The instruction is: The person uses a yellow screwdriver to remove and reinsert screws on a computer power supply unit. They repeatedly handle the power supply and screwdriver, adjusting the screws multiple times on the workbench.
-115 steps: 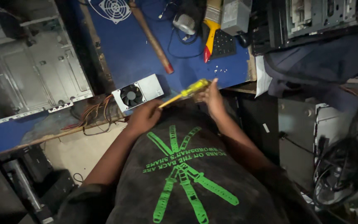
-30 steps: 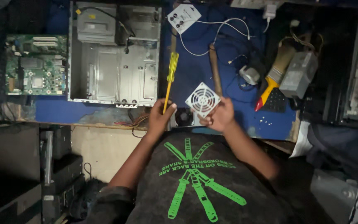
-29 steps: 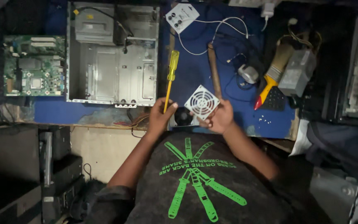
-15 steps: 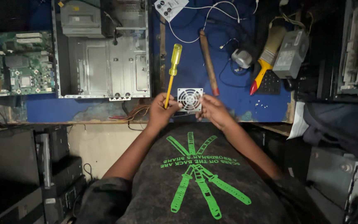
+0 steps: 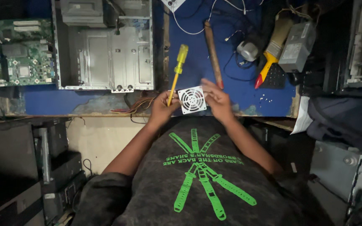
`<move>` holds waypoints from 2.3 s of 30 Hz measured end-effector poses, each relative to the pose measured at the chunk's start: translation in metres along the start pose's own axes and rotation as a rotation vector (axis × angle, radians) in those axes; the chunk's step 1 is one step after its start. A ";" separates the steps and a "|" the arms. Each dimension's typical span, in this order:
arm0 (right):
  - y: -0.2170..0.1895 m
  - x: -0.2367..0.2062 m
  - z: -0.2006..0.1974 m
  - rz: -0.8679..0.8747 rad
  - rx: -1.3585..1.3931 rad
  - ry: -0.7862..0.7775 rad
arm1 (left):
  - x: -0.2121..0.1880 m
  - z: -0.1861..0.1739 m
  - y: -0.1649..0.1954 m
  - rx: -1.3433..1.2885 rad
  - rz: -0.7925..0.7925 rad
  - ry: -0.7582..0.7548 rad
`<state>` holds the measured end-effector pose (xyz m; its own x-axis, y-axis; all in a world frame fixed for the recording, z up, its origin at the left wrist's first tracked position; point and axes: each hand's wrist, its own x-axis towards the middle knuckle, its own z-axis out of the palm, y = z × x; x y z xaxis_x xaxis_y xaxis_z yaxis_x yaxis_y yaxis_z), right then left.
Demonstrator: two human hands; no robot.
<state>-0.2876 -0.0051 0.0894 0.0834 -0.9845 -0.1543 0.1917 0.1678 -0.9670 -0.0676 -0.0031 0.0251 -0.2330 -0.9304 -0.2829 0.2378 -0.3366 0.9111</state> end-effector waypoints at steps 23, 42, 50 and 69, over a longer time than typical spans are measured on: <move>0.001 0.018 0.041 -0.035 -0.720 0.196 | 0.002 0.003 0.006 0.461 -0.028 0.307; -0.002 0.018 0.043 0.019 -0.757 0.175 | 0.000 0.000 0.012 0.514 -0.018 0.332; 0.000 0.017 0.043 -0.006 -0.742 0.173 | 0.000 -0.001 0.013 0.584 0.010 0.347; 0.003 0.017 0.041 0.016 -0.719 0.177 | 0.000 0.001 0.011 0.571 0.014 0.392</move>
<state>-0.2456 -0.0189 0.0924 -0.0900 -0.9859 -0.1407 -0.5010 0.1670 -0.8492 -0.0658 -0.0070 0.0357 0.1503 -0.9541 -0.2590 -0.3206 -0.2949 0.9001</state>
